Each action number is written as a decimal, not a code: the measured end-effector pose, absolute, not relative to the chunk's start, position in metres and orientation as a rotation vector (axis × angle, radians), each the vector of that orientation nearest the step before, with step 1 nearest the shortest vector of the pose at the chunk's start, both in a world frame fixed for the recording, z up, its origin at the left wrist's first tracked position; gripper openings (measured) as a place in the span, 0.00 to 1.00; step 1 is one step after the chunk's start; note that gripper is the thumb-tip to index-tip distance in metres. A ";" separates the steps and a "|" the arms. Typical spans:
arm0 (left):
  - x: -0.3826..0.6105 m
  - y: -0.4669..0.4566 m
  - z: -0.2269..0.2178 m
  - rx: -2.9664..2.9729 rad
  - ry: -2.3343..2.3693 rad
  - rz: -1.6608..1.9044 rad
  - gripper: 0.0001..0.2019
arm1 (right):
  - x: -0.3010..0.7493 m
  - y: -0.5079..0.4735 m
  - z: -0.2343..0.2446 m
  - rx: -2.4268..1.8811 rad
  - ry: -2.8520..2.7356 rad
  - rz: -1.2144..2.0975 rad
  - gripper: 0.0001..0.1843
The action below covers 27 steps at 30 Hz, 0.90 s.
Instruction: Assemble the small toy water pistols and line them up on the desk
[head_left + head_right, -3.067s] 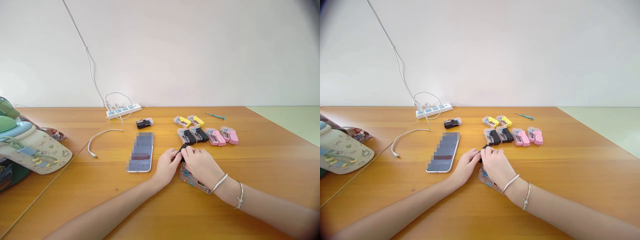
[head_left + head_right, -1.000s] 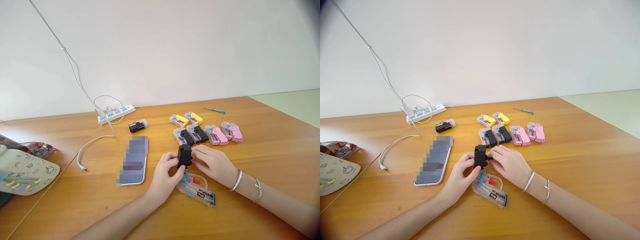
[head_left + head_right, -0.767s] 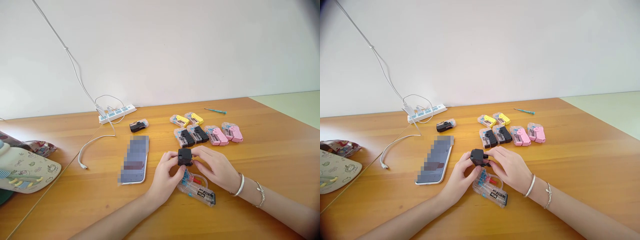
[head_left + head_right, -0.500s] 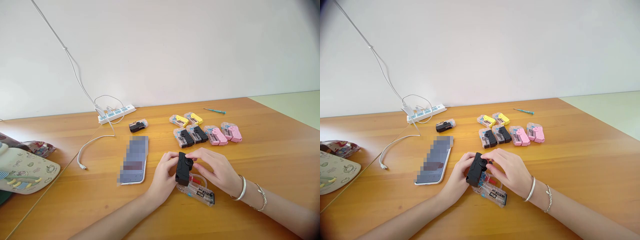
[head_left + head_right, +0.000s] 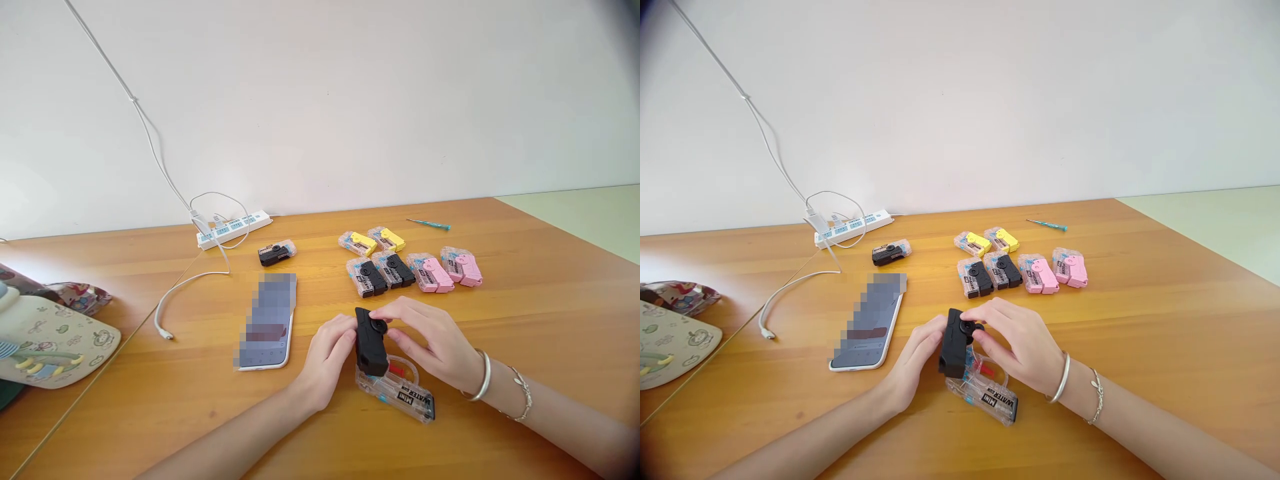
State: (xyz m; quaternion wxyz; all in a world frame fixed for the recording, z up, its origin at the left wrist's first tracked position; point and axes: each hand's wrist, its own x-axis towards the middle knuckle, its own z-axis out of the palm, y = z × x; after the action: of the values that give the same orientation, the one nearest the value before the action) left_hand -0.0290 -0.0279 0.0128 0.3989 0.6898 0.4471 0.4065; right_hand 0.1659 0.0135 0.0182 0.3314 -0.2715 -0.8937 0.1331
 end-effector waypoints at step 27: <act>-0.027 -0.021 0.008 1.671 1.262 0.978 0.14 | 0.132 0.004 0.052 -0.857 -2.780 -0.509 0.03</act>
State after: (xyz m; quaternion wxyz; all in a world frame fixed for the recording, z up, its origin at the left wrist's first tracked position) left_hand -0.0269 -0.0214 0.0080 0.4035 0.6616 0.4996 0.3871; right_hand 0.1318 0.0038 0.0524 0.0939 -0.2890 -0.9371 -0.1717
